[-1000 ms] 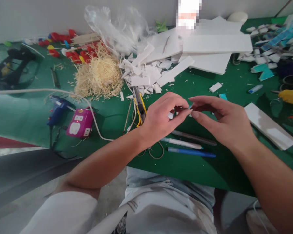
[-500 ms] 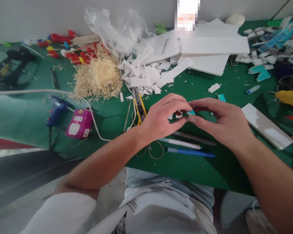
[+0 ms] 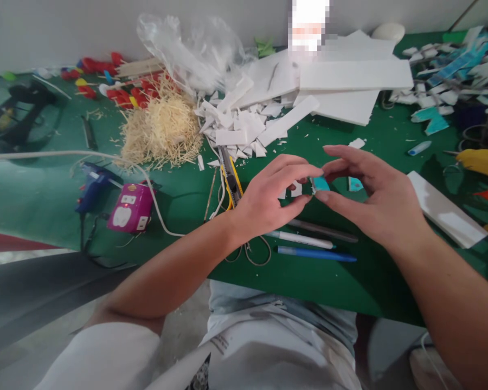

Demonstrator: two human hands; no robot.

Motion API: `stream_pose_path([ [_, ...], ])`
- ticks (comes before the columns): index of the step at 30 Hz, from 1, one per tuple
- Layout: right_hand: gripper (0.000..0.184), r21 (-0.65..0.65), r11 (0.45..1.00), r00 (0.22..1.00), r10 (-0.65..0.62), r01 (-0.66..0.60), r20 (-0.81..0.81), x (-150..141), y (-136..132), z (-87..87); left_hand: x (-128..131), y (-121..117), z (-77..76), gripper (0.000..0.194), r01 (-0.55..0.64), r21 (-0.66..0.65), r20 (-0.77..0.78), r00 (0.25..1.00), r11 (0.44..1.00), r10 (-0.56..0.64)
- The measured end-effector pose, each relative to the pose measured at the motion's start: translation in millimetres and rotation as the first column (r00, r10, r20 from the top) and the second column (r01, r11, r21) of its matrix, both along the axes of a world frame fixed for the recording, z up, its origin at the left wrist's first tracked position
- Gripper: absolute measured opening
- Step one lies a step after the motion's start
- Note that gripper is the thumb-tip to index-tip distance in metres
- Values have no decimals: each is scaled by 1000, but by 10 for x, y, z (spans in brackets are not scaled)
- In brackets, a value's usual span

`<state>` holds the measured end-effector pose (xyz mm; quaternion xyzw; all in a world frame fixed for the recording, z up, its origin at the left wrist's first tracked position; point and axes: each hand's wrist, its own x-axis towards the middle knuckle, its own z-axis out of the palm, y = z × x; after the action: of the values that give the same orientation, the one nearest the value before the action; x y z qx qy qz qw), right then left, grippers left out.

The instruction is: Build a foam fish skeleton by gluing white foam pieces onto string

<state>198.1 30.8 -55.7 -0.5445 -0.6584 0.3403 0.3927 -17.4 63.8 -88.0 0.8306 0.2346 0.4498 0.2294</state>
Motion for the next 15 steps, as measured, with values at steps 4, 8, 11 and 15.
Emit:
stream_pose_path([
  [4,37,-206,978,969,-11,-41,-247,-5,42,29,-21,7,12,41,-63,26,-14,998,998,64],
  [8,37,-292,947,935,22,-133,-354,6,72,37,-22,5,15,39,-18,68,-43,999,998,21],
  [11,36,-311,935,936,57,-173,-348,29,81,23,-14,-4,23,42,26,69,-55,998,997,-22],
  [15,39,-274,947,942,68,-164,-330,34,70,-33,-9,-16,33,39,28,51,-22,999,998,-27],
])
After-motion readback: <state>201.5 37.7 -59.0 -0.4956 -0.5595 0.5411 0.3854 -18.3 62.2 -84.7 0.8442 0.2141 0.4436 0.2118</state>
